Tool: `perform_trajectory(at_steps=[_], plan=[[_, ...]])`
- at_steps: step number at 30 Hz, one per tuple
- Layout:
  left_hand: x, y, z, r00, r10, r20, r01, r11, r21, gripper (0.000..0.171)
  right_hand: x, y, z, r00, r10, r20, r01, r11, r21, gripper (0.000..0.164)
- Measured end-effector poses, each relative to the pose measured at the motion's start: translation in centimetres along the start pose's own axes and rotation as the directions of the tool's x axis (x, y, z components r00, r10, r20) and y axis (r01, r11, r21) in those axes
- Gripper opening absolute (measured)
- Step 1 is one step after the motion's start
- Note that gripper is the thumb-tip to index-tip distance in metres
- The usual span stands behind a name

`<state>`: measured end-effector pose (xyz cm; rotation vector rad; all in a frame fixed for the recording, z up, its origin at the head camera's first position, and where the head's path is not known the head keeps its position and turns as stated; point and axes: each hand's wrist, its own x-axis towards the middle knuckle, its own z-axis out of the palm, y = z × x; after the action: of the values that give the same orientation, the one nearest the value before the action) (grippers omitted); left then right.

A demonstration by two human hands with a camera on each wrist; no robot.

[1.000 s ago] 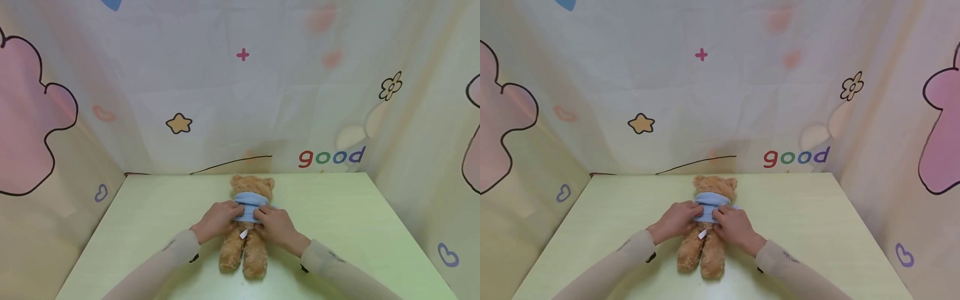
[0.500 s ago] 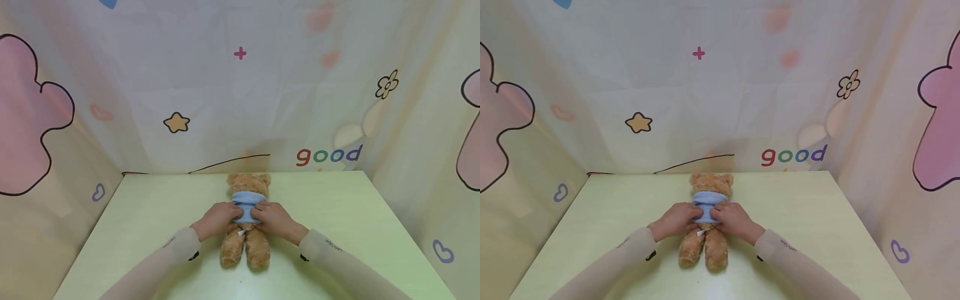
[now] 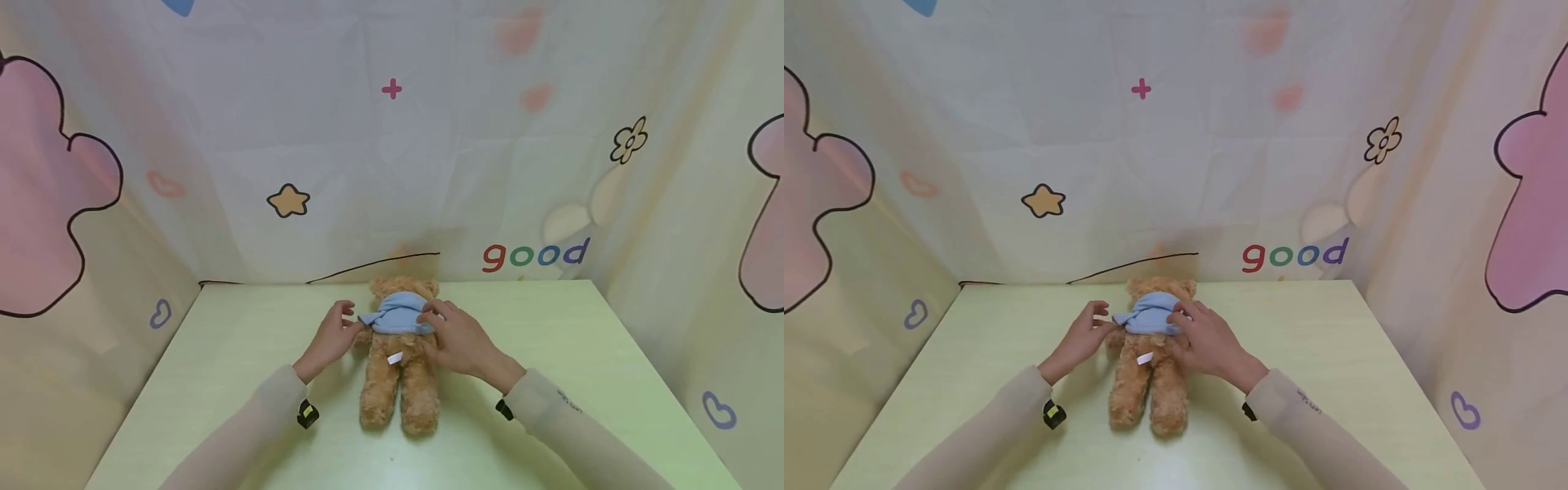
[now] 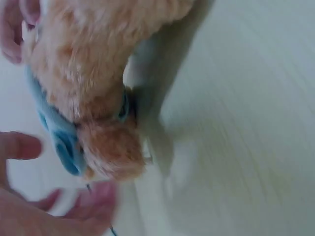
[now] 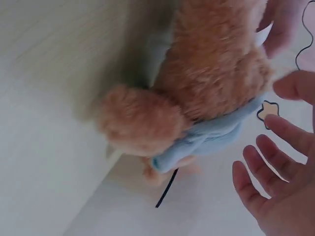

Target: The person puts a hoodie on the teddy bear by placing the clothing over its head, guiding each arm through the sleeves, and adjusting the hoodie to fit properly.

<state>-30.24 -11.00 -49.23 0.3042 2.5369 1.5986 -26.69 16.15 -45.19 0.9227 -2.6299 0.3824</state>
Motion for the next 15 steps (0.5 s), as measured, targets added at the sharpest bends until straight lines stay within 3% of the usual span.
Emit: perform_trajectory(at_steps=[1, 3, 6, 10, 12, 15], plan=[[0.1, -0.1, -0.2, 0.997, -0.079, 0.022, 0.08, 0.996, -0.048, 0.053, 0.2, -0.2, -0.1, 1.0, 0.008, -0.005, -0.008, 0.999, 0.041, 0.027], [0.2, -0.6, -0.3, 0.974, -0.193, 0.116, 0.205, 0.973, -0.103, 0.055, 0.6, -0.6, -0.2, 0.999, 0.039, 0.012, -0.04, 0.993, 0.112, 0.026], [0.4, -1.5, -0.2, 0.933, -0.256, 0.253, 0.302, 0.939, -0.163, 0.054, 1.0, -0.9, 0.2, 0.993, 0.101, 0.061, -0.11, 0.978, 0.179, 0.026], [0.8, -1.8, 0.2, 0.912, -0.212, 0.351, 0.323, 0.899, -0.297, 0.054, 1.4, -0.7, 0.6, 0.972, 0.216, 0.098, -0.235, 0.931, 0.28, 0.029], [0.9, -1.6, 0.5, 0.912, -0.164, 0.376, 0.323, 0.853, -0.41, 0.055, 1.6, -0.4, 0.8, 0.954, 0.273, 0.124, -0.299, 0.884, 0.358, 0.035], [1.0, -0.8, 0.5, 0.925, -0.075, 0.373, 0.29, 0.775, -0.562, 0.045, 1.8, 0.3, 1.2, 0.925, 0.331, 0.187, -0.38, 0.783, 0.492, 0.046]])
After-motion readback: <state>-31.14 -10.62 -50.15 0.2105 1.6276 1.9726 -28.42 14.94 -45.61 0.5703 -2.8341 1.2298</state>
